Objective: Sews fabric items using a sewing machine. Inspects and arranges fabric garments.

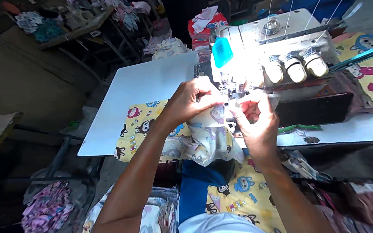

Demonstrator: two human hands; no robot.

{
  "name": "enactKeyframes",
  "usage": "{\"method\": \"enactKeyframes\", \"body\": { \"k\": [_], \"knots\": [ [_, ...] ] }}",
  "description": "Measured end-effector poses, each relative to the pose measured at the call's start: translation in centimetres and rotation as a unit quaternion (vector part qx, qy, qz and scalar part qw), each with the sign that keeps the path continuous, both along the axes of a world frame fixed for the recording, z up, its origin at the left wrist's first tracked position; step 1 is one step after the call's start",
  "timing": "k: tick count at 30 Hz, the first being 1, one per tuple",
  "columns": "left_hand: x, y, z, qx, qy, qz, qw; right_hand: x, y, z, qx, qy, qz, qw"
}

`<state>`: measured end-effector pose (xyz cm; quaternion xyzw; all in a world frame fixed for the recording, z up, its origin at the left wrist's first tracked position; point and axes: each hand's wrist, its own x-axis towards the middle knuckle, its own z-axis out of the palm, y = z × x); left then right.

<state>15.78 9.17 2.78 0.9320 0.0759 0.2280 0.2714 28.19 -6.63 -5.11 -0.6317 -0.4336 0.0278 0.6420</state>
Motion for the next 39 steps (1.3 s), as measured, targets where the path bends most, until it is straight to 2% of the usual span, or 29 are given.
{"method": "enactKeyframes", "body": {
  "k": [5,8,12,17,26,31,35,39],
  "knots": [
    [0.0,-0.2,0.8,0.069,-0.017,0.008,0.997,-1.2,-1.9,-2.3,-0.103,-0.073,-0.013,0.992],
    [0.1,-0.5,0.8,0.084,-0.017,0.018,0.996,-1.5,-2.0,-3.0,-0.129,-0.086,-0.012,0.988],
    [-0.1,-0.6,0.8,0.077,-0.021,0.015,0.997,-1.0,-2.5,-2.7,-0.12,-0.047,0.023,0.991],
    [-0.4,-0.6,0.7,0.073,-0.016,0.012,0.997,-0.8,-3.0,-2.5,-0.108,0.069,0.099,0.987],
    [-0.6,-0.7,0.9,0.062,-0.014,0.02,0.998,-0.8,-2.6,-2.7,-0.106,-0.049,0.043,0.992],
    [-1.0,-0.7,0.7,0.059,-0.024,0.015,0.998,-0.5,-2.7,-2.6,-0.109,0.004,0.069,0.992],
    [-1.0,-0.4,0.4,0.044,-0.033,0.013,0.998,-0.6,-2.5,-2.9,-0.077,-0.003,0.075,0.994],
    [-1.0,-0.5,1.9,0.034,-0.001,0.029,0.999,-0.1,-3.3,-1.6,-0.067,0.04,0.125,0.989]
  ]
}}
